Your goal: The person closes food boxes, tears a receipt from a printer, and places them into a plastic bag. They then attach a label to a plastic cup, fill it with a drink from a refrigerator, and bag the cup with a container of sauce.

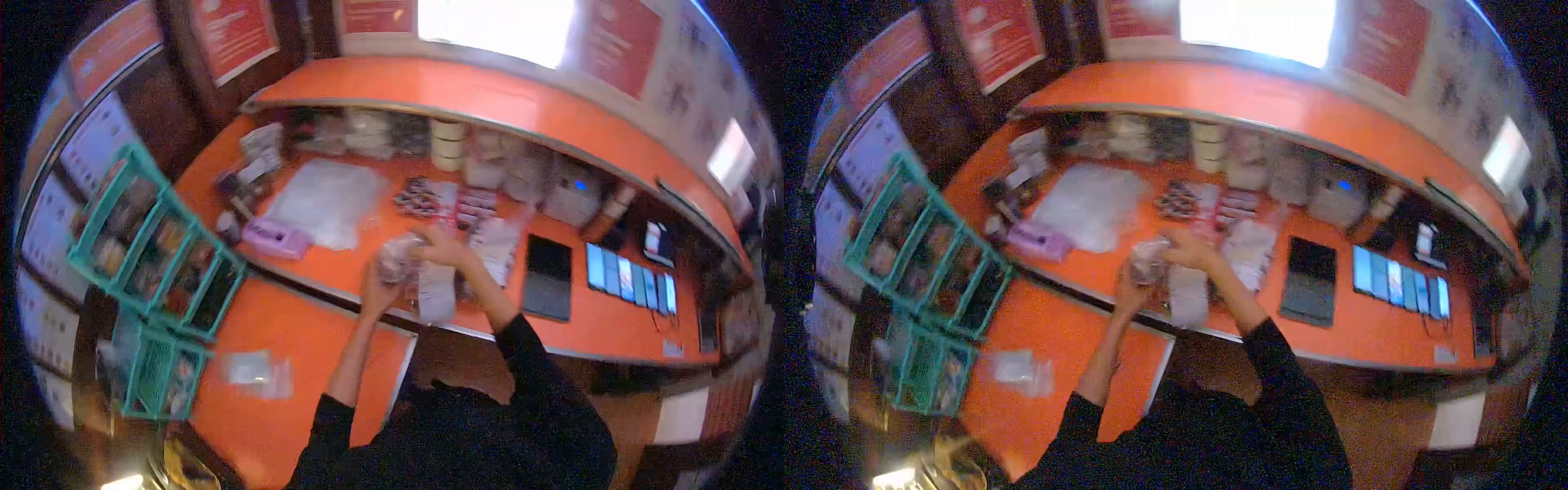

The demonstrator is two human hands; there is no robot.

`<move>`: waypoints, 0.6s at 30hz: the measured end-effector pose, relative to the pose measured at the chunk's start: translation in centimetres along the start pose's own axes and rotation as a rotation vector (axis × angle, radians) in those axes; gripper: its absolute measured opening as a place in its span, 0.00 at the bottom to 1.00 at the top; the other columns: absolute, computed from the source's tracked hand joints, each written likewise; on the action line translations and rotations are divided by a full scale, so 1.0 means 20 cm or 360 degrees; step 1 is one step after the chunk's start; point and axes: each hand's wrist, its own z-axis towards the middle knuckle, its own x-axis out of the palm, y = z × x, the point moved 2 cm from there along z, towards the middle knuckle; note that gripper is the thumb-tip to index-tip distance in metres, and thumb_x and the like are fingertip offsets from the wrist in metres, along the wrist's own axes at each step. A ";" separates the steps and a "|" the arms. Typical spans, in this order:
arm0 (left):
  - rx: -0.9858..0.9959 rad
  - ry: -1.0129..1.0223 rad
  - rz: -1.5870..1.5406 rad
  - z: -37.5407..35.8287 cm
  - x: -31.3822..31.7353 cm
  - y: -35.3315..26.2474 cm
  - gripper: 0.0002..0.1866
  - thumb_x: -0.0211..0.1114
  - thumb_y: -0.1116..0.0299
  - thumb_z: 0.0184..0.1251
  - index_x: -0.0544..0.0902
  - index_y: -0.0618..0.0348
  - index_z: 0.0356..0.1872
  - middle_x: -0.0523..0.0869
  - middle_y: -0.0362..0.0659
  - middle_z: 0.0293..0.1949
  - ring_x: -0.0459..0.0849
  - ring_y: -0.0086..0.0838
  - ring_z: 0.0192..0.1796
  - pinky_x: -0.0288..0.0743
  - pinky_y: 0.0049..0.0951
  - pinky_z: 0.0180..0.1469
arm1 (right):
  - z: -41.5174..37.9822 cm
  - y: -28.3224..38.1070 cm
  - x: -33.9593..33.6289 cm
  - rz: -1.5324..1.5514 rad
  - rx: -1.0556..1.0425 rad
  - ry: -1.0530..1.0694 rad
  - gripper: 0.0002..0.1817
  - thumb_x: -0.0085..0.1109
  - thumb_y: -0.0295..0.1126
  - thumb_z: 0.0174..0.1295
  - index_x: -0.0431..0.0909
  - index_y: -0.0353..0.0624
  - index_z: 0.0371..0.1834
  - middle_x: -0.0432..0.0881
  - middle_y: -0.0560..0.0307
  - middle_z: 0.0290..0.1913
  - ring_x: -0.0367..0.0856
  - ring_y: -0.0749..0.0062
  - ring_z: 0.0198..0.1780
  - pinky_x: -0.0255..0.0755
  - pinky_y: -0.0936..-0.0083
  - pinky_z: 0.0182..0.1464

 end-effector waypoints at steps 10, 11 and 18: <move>-0.0442 -0.0152 -0.0353 -0.29 0.15 0.35 0.52 0.75 0.62 0.51 0.47 0.58 0.71 0.57 0.48 0.68 0.60 0.39 0.68 0.57 0.39 0.69 | -0.98 0.35 -0.70 -0.0502 -0.0091 -0.1179 0.09 0.61 0.29 0.57 0.78 0.39 0.39 0.77 0.53 0.37 0.78 0.64 0.39 0.73 0.72 0.44; -0.0440 -0.0207 -0.0229 -0.32 0.15 0.37 0.50 0.74 0.62 0.51 0.49 0.60 0.71 0.58 0.48 0.68 0.60 0.38 0.68 0.58 0.39 0.68 | -1.14 0.25 -0.77 -0.0407 0.0060 -0.1369 0.07 0.60 0.28 0.58 0.78 0.39 0.38 0.77 0.54 0.34 0.77 0.67 0.37 0.72 0.74 0.42; -0.0673 -0.0731 -0.0393 -0.67 0.14 0.14 0.21 0.63 0.73 0.60 0.72 0.63 0.55 0.75 0.47 0.51 0.73 0.32 0.53 0.69 0.30 0.55 | -2.26 -0.79 -1.30 -0.0841 0.1821 -0.1908 0.22 0.61 0.42 0.56 0.74 0.34 0.45 0.79 0.40 0.44 0.78 0.50 0.45 0.71 0.58 0.47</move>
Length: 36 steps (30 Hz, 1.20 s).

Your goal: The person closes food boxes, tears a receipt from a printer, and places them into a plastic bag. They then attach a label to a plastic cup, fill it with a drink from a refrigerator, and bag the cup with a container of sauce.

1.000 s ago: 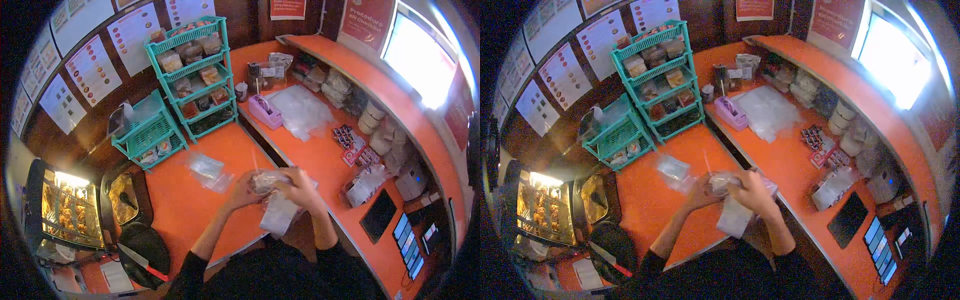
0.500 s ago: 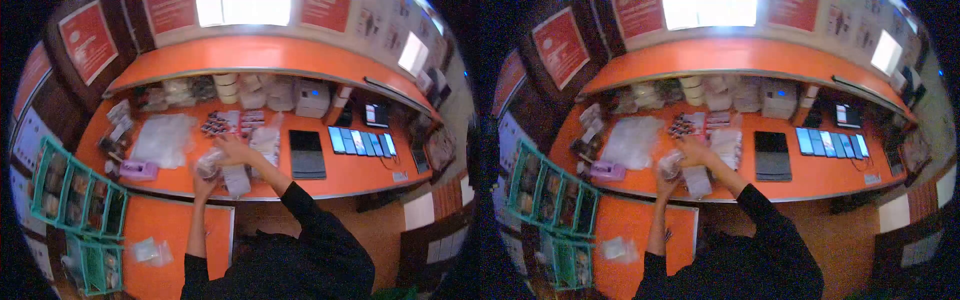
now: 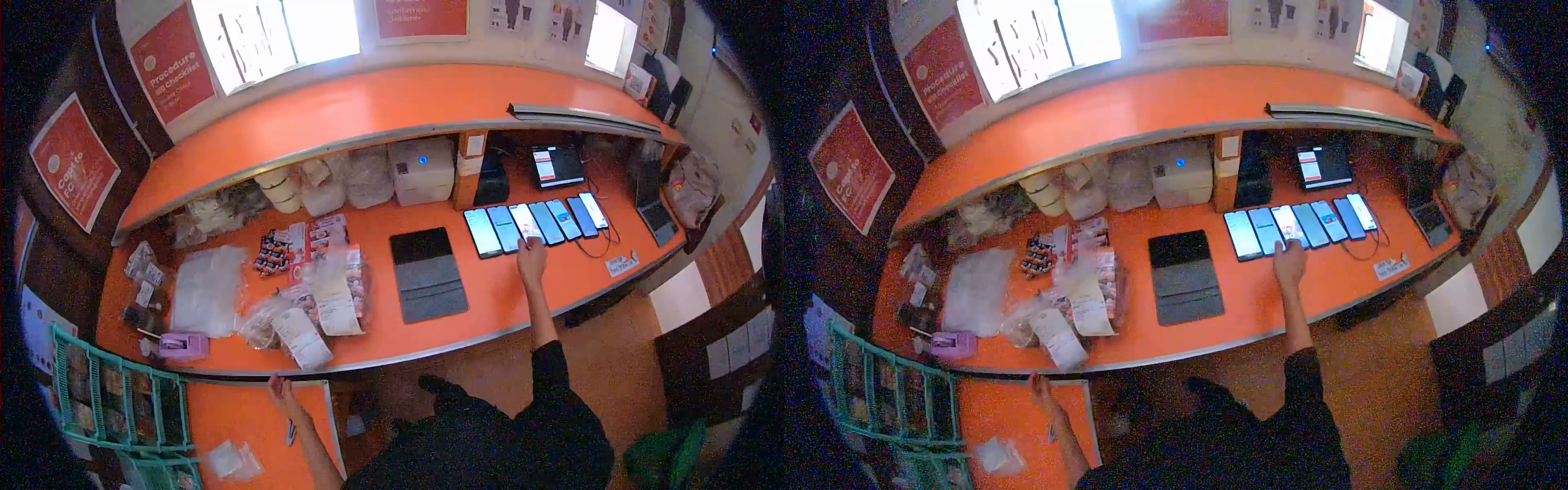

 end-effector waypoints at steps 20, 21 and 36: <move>-0.0142 -0.1019 0.1608 -0.50 0.80 0.22 0.16 0.56 0.62 0.65 0.75 0.63 0.47 0.77 0.46 0.42 0.73 0.32 0.38 0.71 0.32 0.43 | 1.37 -0.47 0.40 0.0168 -0.0449 -0.0288 0.41 0.64 0.45 0.51 0.60 0.35 0.65 0.66 0.37 0.62 0.66 0.45 0.64 0.61 0.53 0.62; -0.0166 -0.1019 0.1712 -0.51 0.82 0.22 0.16 0.56 0.62 0.65 0.75 0.63 0.47 0.77 0.46 0.42 0.73 0.32 0.38 0.71 0.32 0.43 | 1.40 -0.45 0.37 -0.0301 -0.0430 -0.0425 0.41 0.64 0.45 0.52 0.60 0.30 0.63 0.69 0.36 0.59 0.71 0.43 0.59 0.66 0.58 0.59; -0.0276 -0.0991 0.2689 -0.48 0.95 0.24 0.19 0.55 0.59 0.66 0.73 0.62 0.49 0.76 0.46 0.44 0.73 0.34 0.42 0.70 0.37 0.43 | 0.58 -0.20 0.21 0.0108 -0.0972 0.0473 0.13 0.52 0.23 0.56 0.74 0.51 0.43 0.77 0.66 0.49 0.66 0.70 0.60 0.47 0.58 0.59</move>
